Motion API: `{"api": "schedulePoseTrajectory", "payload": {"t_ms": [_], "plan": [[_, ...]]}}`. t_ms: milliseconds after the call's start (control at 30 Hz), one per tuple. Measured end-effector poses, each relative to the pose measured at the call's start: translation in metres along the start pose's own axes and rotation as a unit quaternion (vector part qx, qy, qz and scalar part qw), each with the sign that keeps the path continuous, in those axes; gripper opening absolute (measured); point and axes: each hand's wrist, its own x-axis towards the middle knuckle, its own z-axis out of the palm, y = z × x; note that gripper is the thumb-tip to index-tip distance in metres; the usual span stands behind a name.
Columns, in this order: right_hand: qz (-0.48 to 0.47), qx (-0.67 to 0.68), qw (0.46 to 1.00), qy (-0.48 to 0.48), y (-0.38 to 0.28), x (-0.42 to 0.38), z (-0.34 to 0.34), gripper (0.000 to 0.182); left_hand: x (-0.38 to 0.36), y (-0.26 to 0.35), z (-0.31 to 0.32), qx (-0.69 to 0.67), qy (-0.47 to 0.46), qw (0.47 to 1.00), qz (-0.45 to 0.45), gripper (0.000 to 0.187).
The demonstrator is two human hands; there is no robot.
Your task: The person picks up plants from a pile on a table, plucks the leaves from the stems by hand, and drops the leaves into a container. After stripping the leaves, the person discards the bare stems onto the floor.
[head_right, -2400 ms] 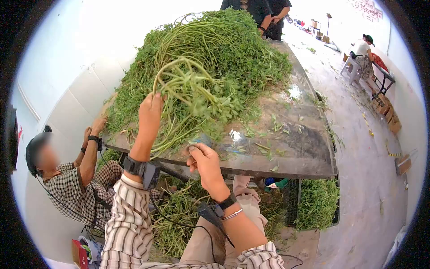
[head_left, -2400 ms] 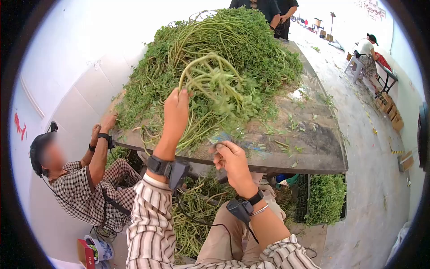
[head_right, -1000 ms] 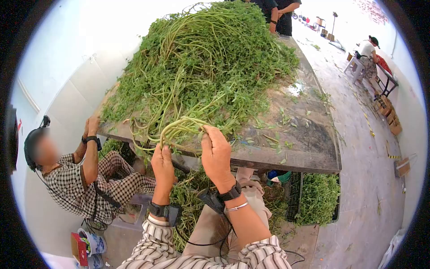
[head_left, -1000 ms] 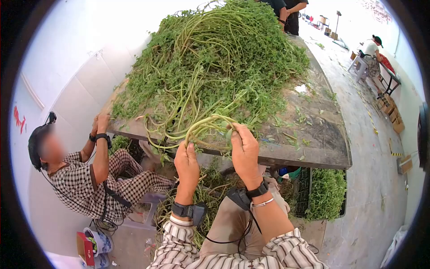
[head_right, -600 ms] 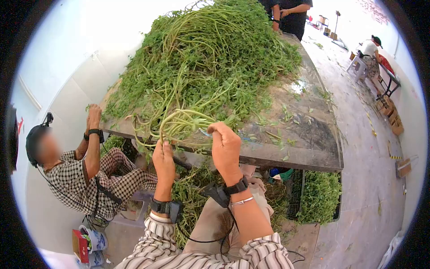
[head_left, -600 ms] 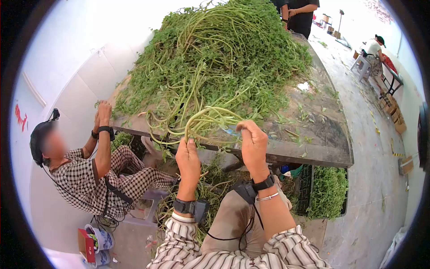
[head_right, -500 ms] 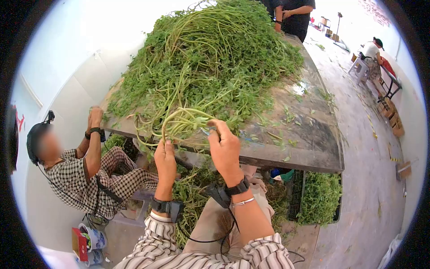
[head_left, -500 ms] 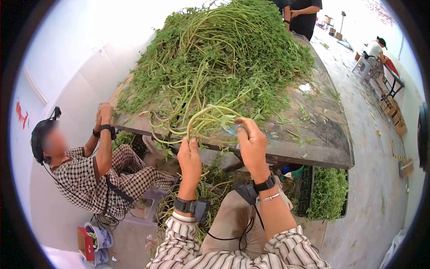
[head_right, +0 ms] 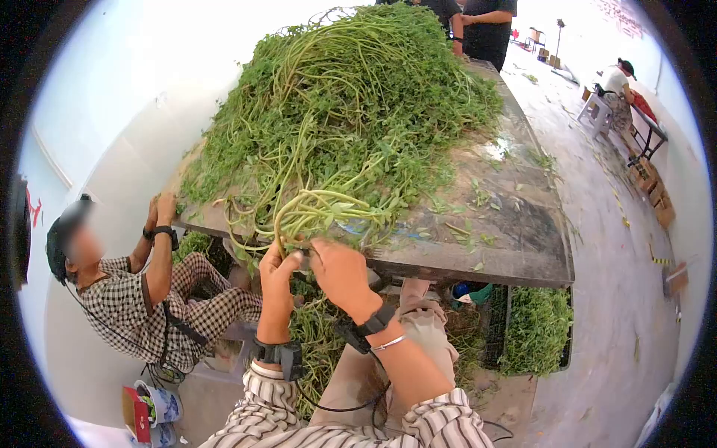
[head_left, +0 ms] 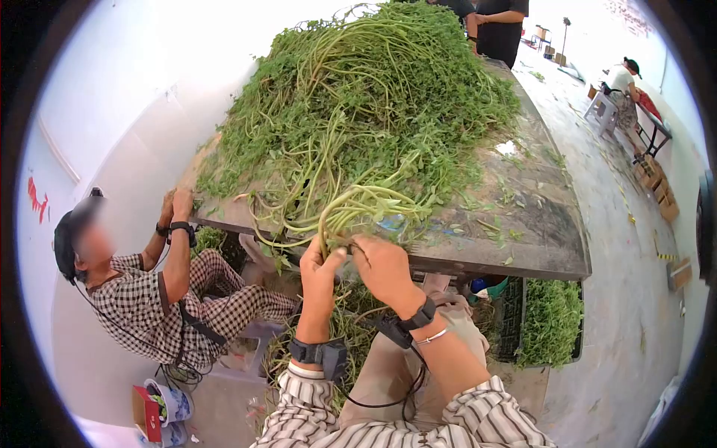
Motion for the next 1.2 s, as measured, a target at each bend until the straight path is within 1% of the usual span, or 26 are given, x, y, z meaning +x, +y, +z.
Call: {"api": "schedulePoseTrajectory", "payload": {"t_ms": [33,100,133,200,233,300,433,600,733,800,833,900,933,1000,1033,1067,1100,1133,1200], "plan": [[0.0,-0.001,1.0,0.001,-0.001,-0.001,0.002,0.024,0.0,0.0,0.001,0.0,-0.001,1.0,0.0,0.031],[0.005,-0.003,1.0,-0.026,-0.006,-0.001,0.003,0.019,0.0,-0.001,0.003,0.014,0.009,0.999,-0.047,0.028],[0.005,-0.003,1.0,-0.026,-0.007,-0.002,0.004,0.019,0.0,-0.001,0.002,0.014,0.008,0.999,-0.046,0.028],[-0.013,-0.02,1.0,-0.013,-0.009,-0.001,0.003,0.017,0.001,-0.002,0.001,0.025,0.048,0.996,-0.073,0.03],[-0.014,-0.021,1.0,-0.012,-0.01,-0.001,0.002,0.017,0.001,-0.005,0.002,0.024,0.048,0.996,-0.072,0.03],[0.013,-0.02,0.999,-0.034,-0.014,0.001,-0.001,0.018,0.001,-0.01,0.003,0.023,0.059,0.998,-0.029,0.024],[0.006,-0.004,0.999,-0.043,-0.009,0.002,-0.006,0.017,0.001,-0.008,0.003,0.014,0.078,0.997,-0.023,0.022],[-0.014,-0.006,1.0,-0.011,-0.006,0.001,-0.001,0.018,0.002,-0.01,0.001,-0.001,0.084,0.996,-0.026,0.021],[0.0,-0.025,1.0,-0.013,-0.01,0.002,-0.002,0.02,-0.001,-0.006,0.004,-0.001,0.081,0.996,-0.024,0.021],[0.007,0.009,1.0,0.029,-0.008,0.001,0.0,0.018,-0.003,-0.007,0.007,-0.004,0.079,0.997,-0.008,0.021],[0.006,0.009,1.0,0.029,-0.007,0.001,0.0,0.018,-0.003,-0.007,0.009,-0.004,0.079,0.997,-0.007,0.021],[0.068,0.083,0.993,0.044,-0.006,0.002,-0.001,0.016,-0.004,-0.007,0.013,-0.006,0.064,0.998,0.012,0.022],[0.066,0.083,0.993,0.044,-0.003,0.002,0.0,0.016,-0.004,-0.006,0.015,-0.007,0.064,0.998,0.013,0.022],[0.068,0.11,0.986,0.109,0.002,0.003,0.002,0.016,-0.005,-0.005,0.018,0.002,0.079,0.997,0.009,0.026],[0.068,0.11,0.986,0.109,0.008,0.005,-0.004,0.016,-0.004,-0.006,0.014,0.001,0.079,0.997,0.009,0.026],[0.163,0.218,0.954,0.125,0.013,0.011,-0.019,0.016,-0.003,-0.007,0.005,-0.001,0.102,0.995,0.012,0.026],[0.255,0.322,0.901,0.138,0.016,0.015,-0.034,0.017,-0.001,-0.007,0.001,-0.003,0.125,0.992,0.016,0.025],[0.254,0.322,0.902,0.137,0.013,0.016,-0.047,0.017,-0.001,-0.003,-0.001,0.0,0.133,0.991,0.007,0.024],[0.289,0.514,0.795,0.144,0.006,0.018,-0.072,0.015,0.0,-0.001,0.0,-0.009,0.136,0.991,0.008,0.024]]}}
